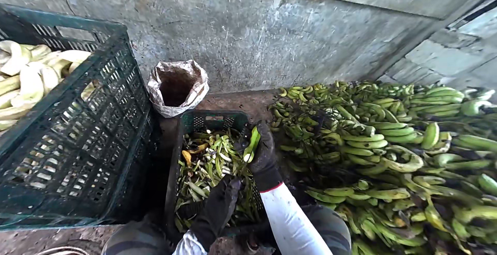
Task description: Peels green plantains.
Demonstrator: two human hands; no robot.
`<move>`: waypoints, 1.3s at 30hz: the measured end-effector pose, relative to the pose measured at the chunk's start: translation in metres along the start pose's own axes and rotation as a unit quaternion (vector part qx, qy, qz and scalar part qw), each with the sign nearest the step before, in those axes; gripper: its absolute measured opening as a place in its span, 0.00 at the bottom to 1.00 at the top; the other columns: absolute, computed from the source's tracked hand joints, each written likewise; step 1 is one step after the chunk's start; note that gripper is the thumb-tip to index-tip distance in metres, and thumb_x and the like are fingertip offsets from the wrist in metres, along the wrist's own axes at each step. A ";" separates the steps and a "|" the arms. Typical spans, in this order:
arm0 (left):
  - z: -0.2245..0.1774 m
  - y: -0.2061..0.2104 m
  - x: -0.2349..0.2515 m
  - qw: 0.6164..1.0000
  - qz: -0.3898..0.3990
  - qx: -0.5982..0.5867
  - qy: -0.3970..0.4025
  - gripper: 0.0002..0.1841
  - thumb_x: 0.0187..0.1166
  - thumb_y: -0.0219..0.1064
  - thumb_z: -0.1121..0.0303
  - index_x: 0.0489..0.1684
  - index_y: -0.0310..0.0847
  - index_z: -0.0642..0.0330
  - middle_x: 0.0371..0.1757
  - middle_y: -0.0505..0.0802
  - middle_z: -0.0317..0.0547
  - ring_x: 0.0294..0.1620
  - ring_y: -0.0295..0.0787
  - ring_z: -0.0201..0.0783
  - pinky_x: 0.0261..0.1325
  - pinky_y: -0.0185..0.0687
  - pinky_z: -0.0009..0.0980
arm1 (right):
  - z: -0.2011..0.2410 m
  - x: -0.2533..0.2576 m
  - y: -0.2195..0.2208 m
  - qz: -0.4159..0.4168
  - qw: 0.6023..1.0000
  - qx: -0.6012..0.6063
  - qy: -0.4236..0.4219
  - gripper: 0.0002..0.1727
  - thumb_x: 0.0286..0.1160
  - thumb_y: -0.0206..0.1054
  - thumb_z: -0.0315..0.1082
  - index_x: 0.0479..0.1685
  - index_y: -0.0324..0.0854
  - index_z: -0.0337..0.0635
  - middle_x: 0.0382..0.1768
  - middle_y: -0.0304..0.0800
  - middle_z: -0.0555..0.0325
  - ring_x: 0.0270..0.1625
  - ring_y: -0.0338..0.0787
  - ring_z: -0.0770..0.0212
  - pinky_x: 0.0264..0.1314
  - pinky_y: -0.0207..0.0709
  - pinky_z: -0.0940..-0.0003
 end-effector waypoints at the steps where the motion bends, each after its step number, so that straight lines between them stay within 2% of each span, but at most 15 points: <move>1: 0.003 -0.002 0.002 1.000 -0.007 0.016 -0.011 0.25 0.85 0.54 0.42 0.52 0.80 0.56 0.27 0.85 0.32 0.24 0.81 0.27 0.29 0.81 0.25 | -0.006 -0.003 0.000 -0.001 0.999 0.028 0.017 0.24 0.86 0.54 0.56 0.34 0.81 0.47 0.19 0.84 0.60 0.19 0.85 0.65 0.25 0.85 0.67; 4: 0.012 -0.009 0.008 0.998 -0.019 0.045 -0.041 0.21 0.89 0.49 0.51 0.57 0.80 0.58 0.31 0.88 0.37 0.26 0.84 0.30 0.31 0.84 0.29 | -0.027 -0.014 0.003 -0.012 0.993 0.084 0.080 0.25 0.89 0.47 0.53 0.37 0.81 0.44 0.21 0.85 0.58 0.19 0.86 0.63 0.24 0.86 0.65; 6: 0.015 -0.012 0.009 0.997 -0.027 0.054 -0.047 0.19 0.90 0.50 0.53 0.55 0.80 0.56 0.29 0.87 0.36 0.25 0.83 0.29 0.30 0.82 0.28 | -0.033 -0.018 -0.001 -0.038 0.993 0.070 0.086 0.26 0.91 0.44 0.52 0.41 0.80 0.43 0.23 0.86 0.55 0.21 0.87 0.61 0.24 0.87 0.63; 8: 0.015 -0.014 0.008 0.996 -0.030 0.068 -0.056 0.20 0.89 0.50 0.50 0.54 0.81 0.55 0.28 0.86 0.36 0.25 0.83 0.31 0.31 0.83 0.30 | -0.028 -0.019 -0.007 -0.056 0.998 -0.022 0.026 0.24 0.92 0.41 0.49 0.50 0.77 0.41 0.33 0.89 0.53 0.32 0.91 0.61 0.35 0.89 0.64; 10: 0.017 -0.013 0.006 0.993 -0.022 0.083 -0.082 0.22 0.89 0.50 0.48 0.59 0.81 0.56 0.34 0.89 0.40 0.31 0.88 0.35 0.38 0.89 0.36 | -0.014 -0.019 -0.015 -0.071 0.985 -0.142 -0.059 0.22 0.92 0.41 0.45 0.61 0.76 0.40 0.44 0.89 0.55 0.45 0.90 0.63 0.51 0.87 0.65; 11: 0.019 -0.013 0.006 0.992 -0.018 0.092 -0.088 0.23 0.89 0.51 0.47 0.59 0.81 0.55 0.36 0.89 0.41 0.33 0.89 0.36 0.40 0.89 0.38 | -0.011 -0.018 -0.017 -0.079 0.981 -0.160 -0.079 0.21 0.92 0.41 0.44 0.59 0.76 0.41 0.42 0.88 0.57 0.43 0.89 0.65 0.49 0.87 0.67; 14: 0.023 -0.014 0.008 0.987 -0.004 0.141 -0.081 0.26 0.86 0.51 0.43 0.59 0.80 0.55 0.34 0.89 0.40 0.31 0.88 0.36 0.40 0.89 0.39 | -0.013 -0.014 -0.020 -0.095 0.990 -0.095 -0.046 0.23 0.94 0.36 0.46 0.43 0.75 0.45 0.26 0.83 0.60 0.25 0.85 0.68 0.27 0.84 0.72; 17: 0.018 -0.020 0.012 0.969 0.008 0.238 -0.063 0.28 0.86 0.49 0.42 0.61 0.80 0.57 0.37 0.90 0.44 0.37 0.90 0.40 0.47 0.88 0.45 | -0.023 -0.017 -0.023 -0.095 0.995 0.010 0.024 0.30 0.94 0.33 0.53 0.37 0.75 0.44 0.21 0.82 0.58 0.19 0.85 0.65 0.21 0.84 0.70; 21: 0.014 -0.026 0.016 0.943 0.009 0.326 -0.069 0.22 0.90 0.50 0.53 0.67 0.78 0.60 0.43 0.91 0.51 0.46 0.90 0.48 0.56 0.84 0.51 | -0.043 -0.033 -0.023 -0.071 0.993 0.046 0.085 0.33 0.93 0.31 0.54 0.33 0.77 0.43 0.22 0.84 0.56 0.21 0.87 0.63 0.23 0.85 0.67; 26: 0.013 -0.032 0.019 0.924 -0.004 0.373 -0.084 0.22 0.92 0.47 0.58 0.70 0.77 0.62 0.51 0.92 0.57 0.55 0.90 0.52 0.64 0.82 0.54 | -0.054 -0.050 -0.018 -0.081 0.990 0.037 0.113 0.33 0.93 0.33 0.56 0.34 0.76 0.43 0.25 0.85 0.56 0.28 0.88 0.61 0.34 0.87 0.64; 30: -0.006 -0.041 0.016 0.889 -0.004 0.439 -0.132 0.23 0.93 0.47 0.54 0.75 0.75 0.58 0.57 0.91 0.58 0.60 0.89 0.56 0.66 0.80 0.58 | -0.051 -0.061 -0.018 -0.022 0.986 -0.044 0.162 0.23 0.90 0.44 0.49 0.46 0.80 0.44 0.34 0.89 0.57 0.37 0.91 0.67 0.41 0.87 0.71; 33: -0.035 -0.053 0.019 0.817 0.003 0.568 -0.099 0.24 0.90 0.53 0.52 0.74 0.77 0.59 0.61 0.90 0.63 0.63 0.88 0.63 0.65 0.79 0.63 | -0.045 -0.069 -0.016 0.054 0.945 -0.152 0.284 0.15 0.88 0.52 0.40 0.60 0.78 0.44 0.40 0.88 0.60 0.40 0.88 0.70 0.44 0.85 0.73; 36: -0.051 -0.067 0.025 0.768 0.013 0.637 -0.061 0.21 0.87 0.59 0.51 0.64 0.81 0.57 0.55 0.91 0.60 0.56 0.89 0.63 0.58 0.81 0.62 | -0.050 -0.079 -0.009 0.074 0.895 -0.172 0.404 0.14 0.89 0.52 0.43 0.55 0.79 0.45 0.33 0.86 0.58 0.28 0.87 0.67 0.29 0.85 0.72; 38: -0.046 -0.092 0.033 0.767 -0.033 0.635 -0.087 0.22 0.88 0.56 0.47 0.65 0.81 0.54 0.53 0.93 0.59 0.54 0.91 0.63 0.53 0.83 0.64 | -0.056 -0.090 -0.010 0.088 0.855 -0.225 0.459 0.15 0.88 0.56 0.46 0.56 0.79 0.46 0.31 0.85 0.60 0.25 0.84 0.68 0.25 0.82 0.74; 39: -0.041 -0.112 0.038 0.788 -0.080 0.599 -0.118 0.24 0.90 0.52 0.45 0.67 0.80 0.53 0.53 0.93 0.59 0.54 0.92 0.63 0.53 0.83 0.66 | -0.059 -0.100 -0.008 0.102 0.826 -0.273 0.483 0.17 0.86 0.59 0.48 0.59 0.79 0.47 0.33 0.85 0.61 0.26 0.84 0.69 0.27 0.81 0.74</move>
Point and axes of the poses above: each hand's wrist, its own x-axis towards the middle knuckle, its own y-axis out of the palm, z = x × y, the point moved 6 cm from there along x, towards the middle knuckle
